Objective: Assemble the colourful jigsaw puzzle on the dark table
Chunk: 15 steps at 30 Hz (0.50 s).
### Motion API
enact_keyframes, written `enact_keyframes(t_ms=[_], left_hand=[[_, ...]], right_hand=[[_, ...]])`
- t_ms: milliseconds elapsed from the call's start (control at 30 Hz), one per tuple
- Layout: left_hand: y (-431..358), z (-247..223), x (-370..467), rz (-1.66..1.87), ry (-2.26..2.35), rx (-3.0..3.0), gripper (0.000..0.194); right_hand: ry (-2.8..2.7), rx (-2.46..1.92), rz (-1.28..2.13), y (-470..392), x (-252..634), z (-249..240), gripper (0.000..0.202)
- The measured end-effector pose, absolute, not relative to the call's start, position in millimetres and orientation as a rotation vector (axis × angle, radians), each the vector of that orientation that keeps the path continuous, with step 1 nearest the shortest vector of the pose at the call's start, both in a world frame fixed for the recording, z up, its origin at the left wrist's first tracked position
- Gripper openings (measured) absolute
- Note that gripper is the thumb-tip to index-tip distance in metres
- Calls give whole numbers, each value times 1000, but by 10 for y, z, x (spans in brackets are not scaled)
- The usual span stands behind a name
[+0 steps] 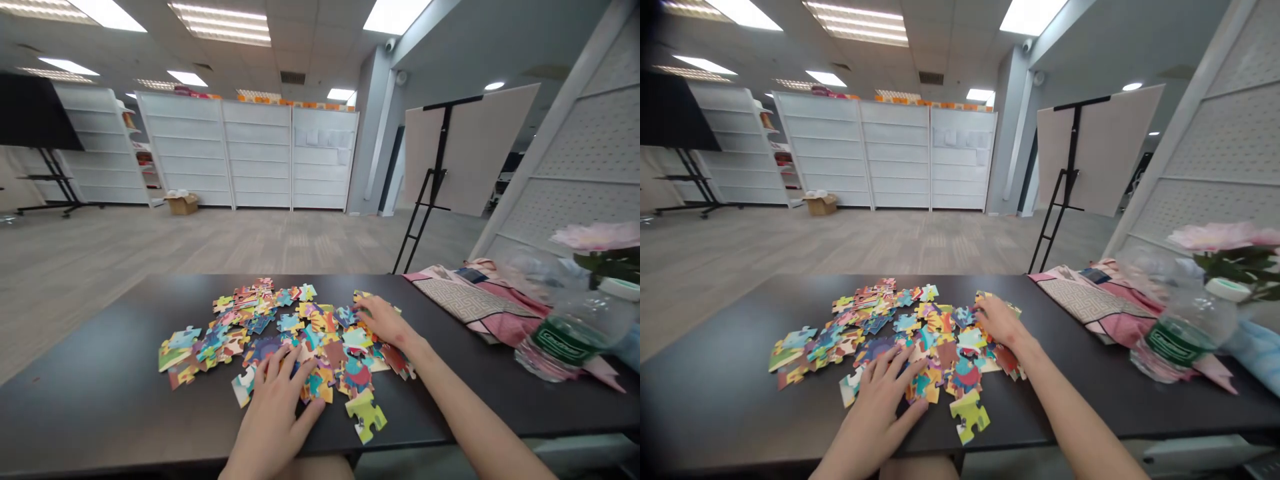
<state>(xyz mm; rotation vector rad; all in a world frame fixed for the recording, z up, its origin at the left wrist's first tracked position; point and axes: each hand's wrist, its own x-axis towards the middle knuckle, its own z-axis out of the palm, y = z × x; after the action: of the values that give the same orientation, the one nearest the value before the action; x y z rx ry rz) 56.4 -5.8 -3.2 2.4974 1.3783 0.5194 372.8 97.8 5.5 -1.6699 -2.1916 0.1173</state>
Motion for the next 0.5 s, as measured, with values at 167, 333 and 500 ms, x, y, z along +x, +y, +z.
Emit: enact_keyframes(t_ms=[167,333,500], left_hand=[[-59,-53,569,552,1401,2479,44],[-34,-90,575,576,1416,2479,41],[-23,-59,577,530,1396,2460,44]], right_hand=[[-2094,-1773,79,928,3890,149,34],[-2318,-1603,237,611,3634,174,39],[-2336,-1666,292,183,3815,88,49]])
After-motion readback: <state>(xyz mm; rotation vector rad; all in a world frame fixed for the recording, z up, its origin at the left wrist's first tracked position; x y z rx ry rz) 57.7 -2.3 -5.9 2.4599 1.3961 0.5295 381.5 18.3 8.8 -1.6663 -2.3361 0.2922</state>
